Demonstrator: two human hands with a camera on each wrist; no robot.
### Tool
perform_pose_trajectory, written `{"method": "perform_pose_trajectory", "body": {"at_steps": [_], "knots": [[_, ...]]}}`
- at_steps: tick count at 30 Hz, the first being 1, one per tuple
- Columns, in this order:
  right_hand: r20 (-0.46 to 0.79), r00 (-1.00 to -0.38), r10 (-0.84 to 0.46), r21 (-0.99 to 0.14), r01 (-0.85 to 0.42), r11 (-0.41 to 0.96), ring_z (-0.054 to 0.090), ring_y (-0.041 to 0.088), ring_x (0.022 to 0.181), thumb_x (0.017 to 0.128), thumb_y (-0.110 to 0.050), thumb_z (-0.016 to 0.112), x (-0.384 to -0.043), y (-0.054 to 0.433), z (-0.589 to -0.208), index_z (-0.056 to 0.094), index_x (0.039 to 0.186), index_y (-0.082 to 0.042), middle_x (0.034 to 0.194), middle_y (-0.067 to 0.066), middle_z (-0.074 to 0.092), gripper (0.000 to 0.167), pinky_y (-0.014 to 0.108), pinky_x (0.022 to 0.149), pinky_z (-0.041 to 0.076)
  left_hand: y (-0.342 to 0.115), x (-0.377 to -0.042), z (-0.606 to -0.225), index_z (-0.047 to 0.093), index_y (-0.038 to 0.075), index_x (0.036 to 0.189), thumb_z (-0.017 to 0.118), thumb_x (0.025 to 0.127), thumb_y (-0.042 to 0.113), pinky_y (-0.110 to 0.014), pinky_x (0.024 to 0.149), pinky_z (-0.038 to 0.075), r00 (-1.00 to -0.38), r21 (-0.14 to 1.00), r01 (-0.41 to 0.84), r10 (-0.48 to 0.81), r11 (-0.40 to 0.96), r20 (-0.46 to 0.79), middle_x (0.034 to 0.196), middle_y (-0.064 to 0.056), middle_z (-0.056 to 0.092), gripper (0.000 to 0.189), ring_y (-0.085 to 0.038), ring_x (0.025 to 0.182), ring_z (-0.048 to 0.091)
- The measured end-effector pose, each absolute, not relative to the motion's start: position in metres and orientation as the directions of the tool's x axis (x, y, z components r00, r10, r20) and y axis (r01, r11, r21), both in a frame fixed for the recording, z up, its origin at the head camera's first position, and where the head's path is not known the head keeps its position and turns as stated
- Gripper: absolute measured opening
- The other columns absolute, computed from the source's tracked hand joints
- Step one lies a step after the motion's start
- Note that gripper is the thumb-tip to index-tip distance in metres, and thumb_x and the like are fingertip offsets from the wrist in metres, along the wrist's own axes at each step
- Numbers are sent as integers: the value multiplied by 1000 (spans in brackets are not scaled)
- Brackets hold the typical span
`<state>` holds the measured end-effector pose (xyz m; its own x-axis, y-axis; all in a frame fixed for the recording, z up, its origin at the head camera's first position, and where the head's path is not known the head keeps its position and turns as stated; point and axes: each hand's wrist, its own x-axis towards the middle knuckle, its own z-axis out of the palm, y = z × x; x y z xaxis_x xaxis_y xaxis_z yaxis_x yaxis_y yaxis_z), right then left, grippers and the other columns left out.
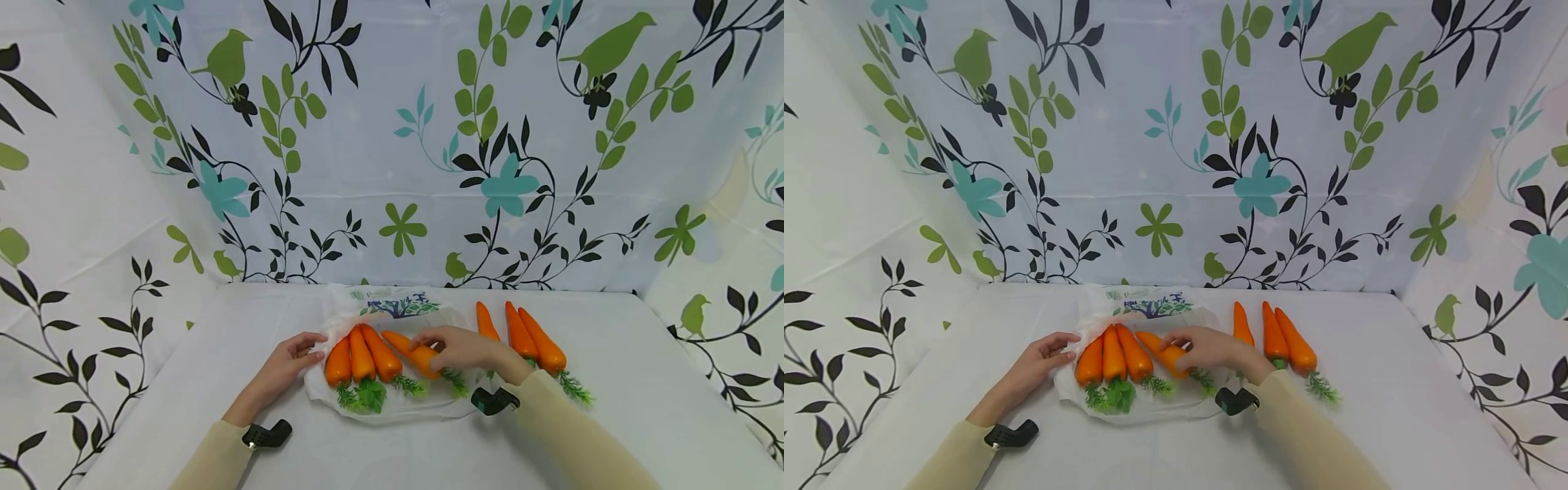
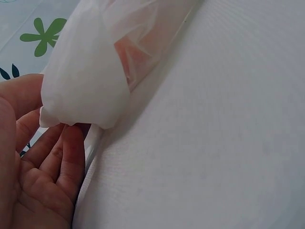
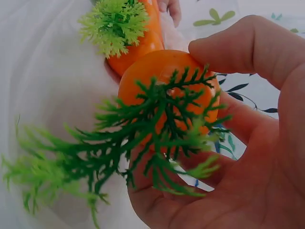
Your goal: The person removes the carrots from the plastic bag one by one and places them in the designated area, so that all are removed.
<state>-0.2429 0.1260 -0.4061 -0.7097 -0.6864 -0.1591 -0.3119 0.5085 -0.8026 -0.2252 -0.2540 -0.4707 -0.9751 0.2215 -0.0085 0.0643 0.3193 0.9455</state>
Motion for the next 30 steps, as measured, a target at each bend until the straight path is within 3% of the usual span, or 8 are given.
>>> {"method": "perform_pose_trajectory", "body": {"at_steps": [16, 30], "knots": [[-168, -742, -649, -777, -306, 550, 51, 23, 116, 84, -11, 64, -230, 164, -385, 65, 125, -25, 132, -6, 57, 43, 44, 101, 42, -255, -227, -472, 60, 7, 130, 70, 95, 25, -25, 89, 51, -976, 936, 71, 219, 344, -6, 140, -16, 53, 40, -23, 112, 60], [-154, -760, -631, -767, -310, 561, 50, 26, 116, 85, -9, 64, -229, 195, -376, 64, 128, -19, 135, 3, 56, 44, 47, 102, 41, -254, -226, -472, 61, 9, 129, 70, 94, 26, -26, 89, 52, -979, 939, 51, 201, 341, -20, 139, -14, 54, 39, -24, 111, 59]]}}
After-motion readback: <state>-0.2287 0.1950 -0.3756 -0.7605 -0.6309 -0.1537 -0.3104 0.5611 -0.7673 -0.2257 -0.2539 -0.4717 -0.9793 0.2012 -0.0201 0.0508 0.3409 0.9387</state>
